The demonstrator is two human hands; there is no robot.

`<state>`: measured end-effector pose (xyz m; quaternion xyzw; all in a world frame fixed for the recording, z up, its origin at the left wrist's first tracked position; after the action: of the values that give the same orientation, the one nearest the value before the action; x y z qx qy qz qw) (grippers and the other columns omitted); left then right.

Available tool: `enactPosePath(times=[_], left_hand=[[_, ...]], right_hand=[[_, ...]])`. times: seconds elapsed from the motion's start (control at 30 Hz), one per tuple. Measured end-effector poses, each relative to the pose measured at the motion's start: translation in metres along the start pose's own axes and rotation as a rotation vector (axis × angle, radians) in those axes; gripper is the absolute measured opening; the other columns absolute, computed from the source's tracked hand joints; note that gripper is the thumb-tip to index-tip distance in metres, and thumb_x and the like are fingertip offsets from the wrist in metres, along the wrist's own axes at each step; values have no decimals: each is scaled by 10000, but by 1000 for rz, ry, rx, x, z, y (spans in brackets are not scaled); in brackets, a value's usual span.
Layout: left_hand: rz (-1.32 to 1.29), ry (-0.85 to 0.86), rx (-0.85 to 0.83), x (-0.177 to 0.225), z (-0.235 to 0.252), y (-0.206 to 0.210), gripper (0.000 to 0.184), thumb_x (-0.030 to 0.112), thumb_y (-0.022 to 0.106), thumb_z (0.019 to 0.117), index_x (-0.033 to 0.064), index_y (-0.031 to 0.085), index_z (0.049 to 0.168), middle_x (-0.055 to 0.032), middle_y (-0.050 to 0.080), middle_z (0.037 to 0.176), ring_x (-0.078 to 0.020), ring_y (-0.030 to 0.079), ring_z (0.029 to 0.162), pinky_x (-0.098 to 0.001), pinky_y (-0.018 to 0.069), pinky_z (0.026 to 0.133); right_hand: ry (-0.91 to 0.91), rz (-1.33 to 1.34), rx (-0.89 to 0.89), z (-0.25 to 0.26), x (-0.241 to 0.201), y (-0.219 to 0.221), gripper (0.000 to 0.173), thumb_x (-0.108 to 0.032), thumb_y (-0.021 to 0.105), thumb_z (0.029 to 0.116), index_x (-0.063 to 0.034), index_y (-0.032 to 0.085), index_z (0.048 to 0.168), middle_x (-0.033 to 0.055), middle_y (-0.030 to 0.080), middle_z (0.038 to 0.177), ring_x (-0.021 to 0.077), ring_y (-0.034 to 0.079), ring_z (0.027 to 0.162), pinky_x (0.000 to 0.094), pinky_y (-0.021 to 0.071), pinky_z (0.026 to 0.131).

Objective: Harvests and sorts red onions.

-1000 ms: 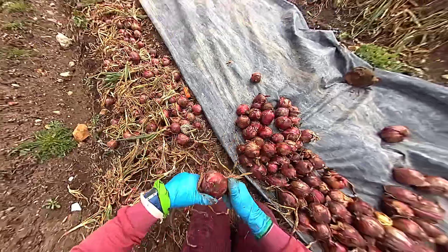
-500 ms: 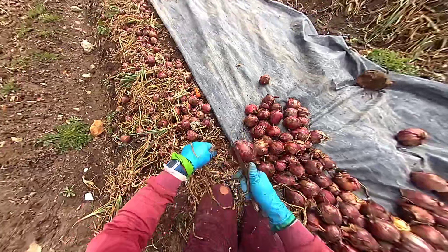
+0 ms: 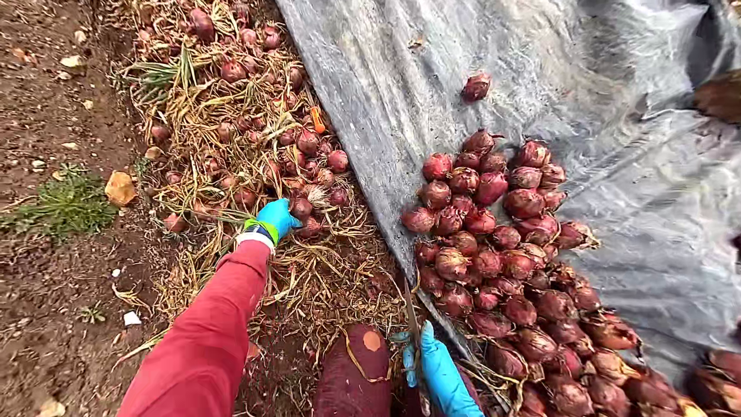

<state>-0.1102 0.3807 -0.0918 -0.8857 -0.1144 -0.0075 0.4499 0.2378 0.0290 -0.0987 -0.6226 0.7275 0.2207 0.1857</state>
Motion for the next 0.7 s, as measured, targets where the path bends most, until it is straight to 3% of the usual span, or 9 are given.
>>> enactPosePath(times=[0.07, 0.13, 0.23, 0.27, 0.33, 0.43, 0.53, 0.63, 0.7], left_hand=[[-17, 73, 10, 19, -46, -14, 593, 505, 881, 771, 130, 715, 1199, -173, 740, 1109, -396, 700, 1077, -690, 530, 940], [-2, 209, -28, 51, -113, -17, 496, 520, 867, 787, 180, 747, 1129, -93, 761, 1073, -322, 721, 1034, -641, 552, 923], [76, 441, -223, 95, -208, 5, 511, 598, 816, 813, 164, 736, 1072, -51, 745, 1046, -259, 715, 996, -582, 566, 890], [59, 505, -289, 101, -234, 13, 570, 655, 795, 800, 153, 729, 1061, -51, 742, 1013, -249, 714, 974, -570, 570, 876], [-74, 587, -409, 106, -276, 23, 670, 730, 765, 769, 114, 737, 1031, -66, 741, 937, -226, 718, 928, -532, 582, 851], [-117, 617, -507, 105, -313, 29, 621, 701, 725, 822, 96, 736, 960, -58, 728, 885, -193, 711, 875, -473, 582, 813], [188, 394, -200, 87, -306, 15, 651, 773, 685, 817, 165, 745, 1042, -77, 747, 932, -287, 722, 937, -589, 570, 851], [-101, 275, 99, 78, -319, -2, 582, 704, 751, 802, 148, 756, 974, -81, 738, 823, -286, 732, 829, -596, 591, 770], [-24, 367, -24, 108, -359, 12, 497, 639, 715, 844, 147, 734, 909, -65, 714, 796, -262, 717, 809, -561, 586, 754]], right_hand=[[-18, -35, -132, 16, -18, 25, 832, -592, 63, 1068, -24, 666, 1144, 119, 619, 617, 238, 601, 465, 407, 555, 452], [-108, -74, -305, 17, -46, 60, 761, -646, 219, 1042, -32, 650, 1173, 87, 627, 640, 216, 619, 489, 385, 575, 479], [-320, -37, -393, -8, -102, 95, 859, -867, 523, 814, -52, 683, 1031, 37, 622, 625, 173, 603, 472, 337, 558, 458], [-397, -45, -361, -22, -115, 98, 861, -911, 517, 757, -81, 668, 928, 28, 622, 621, 165, 600, 471, 328, 553, 453], [-538, -121, -288, -55, -127, 94, 875, -954, 424, 751, -113, 631, 879, 5, 631, 619, 137, 600, 476, 314, 543, 450], [-609, -411, -216, -89, -121, 82, 832, -857, 254, 917, -132, 651, 825, -9, 587, 607, 131, 575, 505, 347, 529, 492], [-472, -518, -234, -108, -96, 61, 819, -764, 209, 987, -128, 710, 872, 15, 562, 581, 144, 540, 474, 352, 487, 468], [-418, -439, -209, -125, -67, 45, 845, -736, 168, 1008, -97, 719, 973, 38, 587, 601, 161, 556, 474, 358, 511, 473], [-401, -574, -268, -126, -49, 49, 861, -780, 183, 978, -98, 709, 997, 35, 616, 656, 168, 587, 527, 382, 534, 536]])
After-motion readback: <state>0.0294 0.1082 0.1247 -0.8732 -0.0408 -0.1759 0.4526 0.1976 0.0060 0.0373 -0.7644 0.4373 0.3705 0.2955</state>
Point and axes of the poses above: each hand's wrist, its own z-axis towards the middle knuckle, its own y-axis out of the palm, x = y × z, the point moved 9 cm from there along z, towards the middle knuckle
